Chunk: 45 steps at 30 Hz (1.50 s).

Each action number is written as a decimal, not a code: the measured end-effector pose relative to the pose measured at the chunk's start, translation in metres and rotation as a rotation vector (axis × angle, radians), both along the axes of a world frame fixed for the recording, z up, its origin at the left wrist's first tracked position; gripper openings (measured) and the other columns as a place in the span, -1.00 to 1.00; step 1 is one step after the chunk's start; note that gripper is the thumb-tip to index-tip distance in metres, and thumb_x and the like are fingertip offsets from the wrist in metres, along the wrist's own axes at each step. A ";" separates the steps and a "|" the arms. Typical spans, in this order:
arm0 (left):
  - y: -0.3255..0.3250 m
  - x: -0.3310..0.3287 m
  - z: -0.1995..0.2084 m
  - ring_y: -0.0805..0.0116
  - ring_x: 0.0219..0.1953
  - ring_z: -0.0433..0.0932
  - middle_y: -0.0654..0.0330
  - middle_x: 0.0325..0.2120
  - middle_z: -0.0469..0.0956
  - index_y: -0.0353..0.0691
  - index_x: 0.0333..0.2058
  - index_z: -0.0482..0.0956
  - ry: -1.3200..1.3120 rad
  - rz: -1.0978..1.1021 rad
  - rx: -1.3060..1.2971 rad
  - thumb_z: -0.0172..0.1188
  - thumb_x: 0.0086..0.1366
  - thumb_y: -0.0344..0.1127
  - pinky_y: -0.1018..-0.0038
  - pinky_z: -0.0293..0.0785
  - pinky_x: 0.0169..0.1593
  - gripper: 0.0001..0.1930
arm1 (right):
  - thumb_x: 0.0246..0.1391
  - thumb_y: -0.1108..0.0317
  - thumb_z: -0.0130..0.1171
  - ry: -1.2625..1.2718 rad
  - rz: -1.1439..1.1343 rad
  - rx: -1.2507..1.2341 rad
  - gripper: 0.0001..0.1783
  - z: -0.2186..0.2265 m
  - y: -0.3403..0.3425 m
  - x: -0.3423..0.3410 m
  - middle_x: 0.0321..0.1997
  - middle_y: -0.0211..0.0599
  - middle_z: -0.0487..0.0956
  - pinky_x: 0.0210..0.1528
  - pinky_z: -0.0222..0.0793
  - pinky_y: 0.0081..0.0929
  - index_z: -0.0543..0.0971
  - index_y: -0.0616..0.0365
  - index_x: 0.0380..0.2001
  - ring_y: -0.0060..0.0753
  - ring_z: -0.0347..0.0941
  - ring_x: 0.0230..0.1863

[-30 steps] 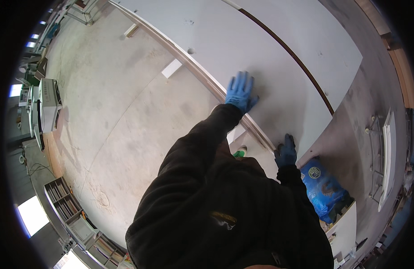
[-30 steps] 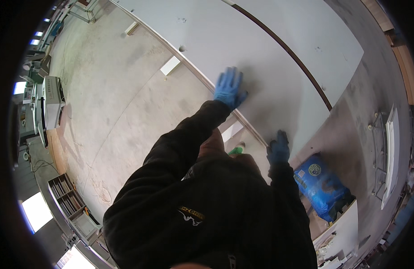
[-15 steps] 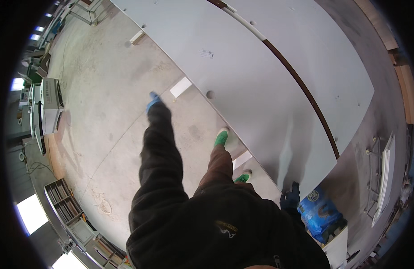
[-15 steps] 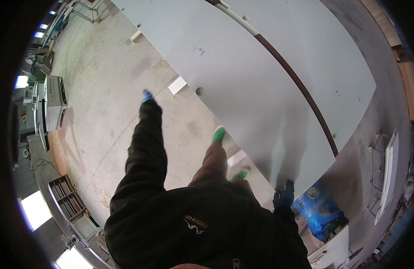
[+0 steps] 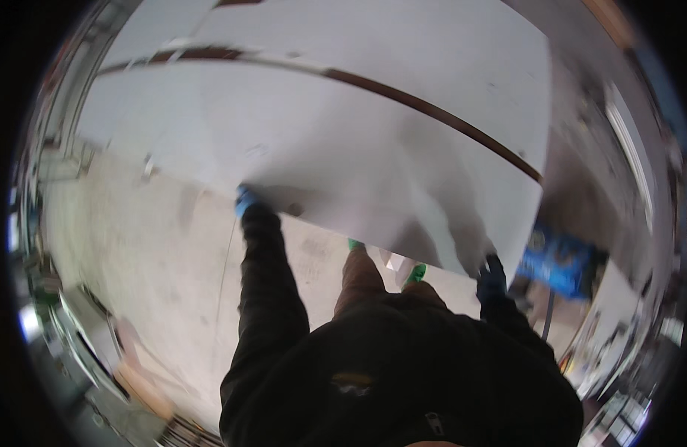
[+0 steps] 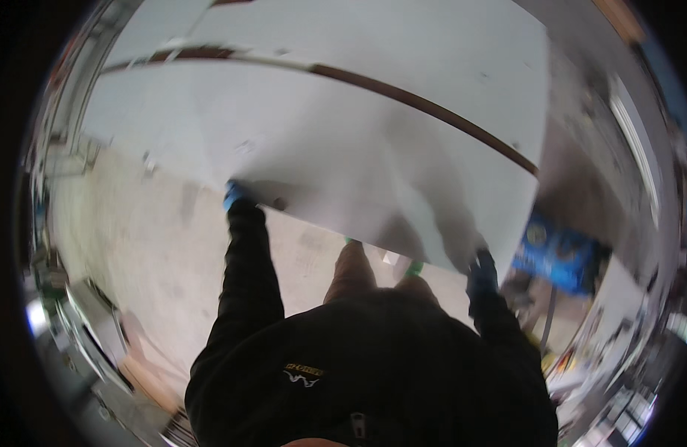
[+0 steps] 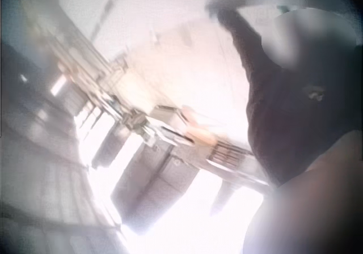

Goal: The person wipes a large white panel with a cloth, then picks up a plastic bottle and pours liquid onto the cloth. They continue wiping the panel surface and edges, flip the panel over, and wipe the other side. The person repeats the process on multiple panels, handling them one at a time.

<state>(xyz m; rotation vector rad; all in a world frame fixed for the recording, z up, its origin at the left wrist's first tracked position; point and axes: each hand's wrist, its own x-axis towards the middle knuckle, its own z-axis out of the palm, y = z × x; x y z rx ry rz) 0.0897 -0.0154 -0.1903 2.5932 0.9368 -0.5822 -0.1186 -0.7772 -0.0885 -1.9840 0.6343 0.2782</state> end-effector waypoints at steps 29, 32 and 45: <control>-0.943 -0.247 0.100 -0.33 0.50 0.08 -0.31 0.43 0.16 -0.21 0.45 0.24 -0.753 -1.460 -0.484 0.37 0.18 0.22 -0.24 -0.03 0.49 -0.01 | 0.10 0.08 0.24 0.473 -0.028 -0.407 -0.60 0.017 -0.363 -0.462 0.13 -0.13 0.63 0.20 0.49 -0.08 0.67 0.09 -0.09 0.00 0.53 0.20; -0.953 -0.154 0.091 -0.30 0.50 0.10 -0.33 0.46 0.12 -0.28 0.47 0.20 -0.950 -1.136 -0.217 0.29 0.28 0.25 -0.18 0.04 0.48 -0.02 | 0.09 0.03 0.25 0.618 -0.324 -0.257 -0.57 -0.001 -0.373 -0.466 0.07 -0.18 0.68 0.17 0.51 -0.08 0.68 0.06 -0.08 0.01 0.57 0.16; -1.016 0.021 0.062 -0.37 0.49 0.11 -0.31 0.44 0.19 -0.38 0.36 0.36 -0.671 -0.972 0.424 0.12 0.35 0.38 -0.29 0.05 0.45 -0.07 | 0.10 0.09 0.33 0.407 0.040 -0.193 -0.51 -0.068 -0.589 -0.203 0.09 -0.11 0.67 0.14 0.52 -0.15 0.65 0.03 0.08 -0.02 0.60 0.13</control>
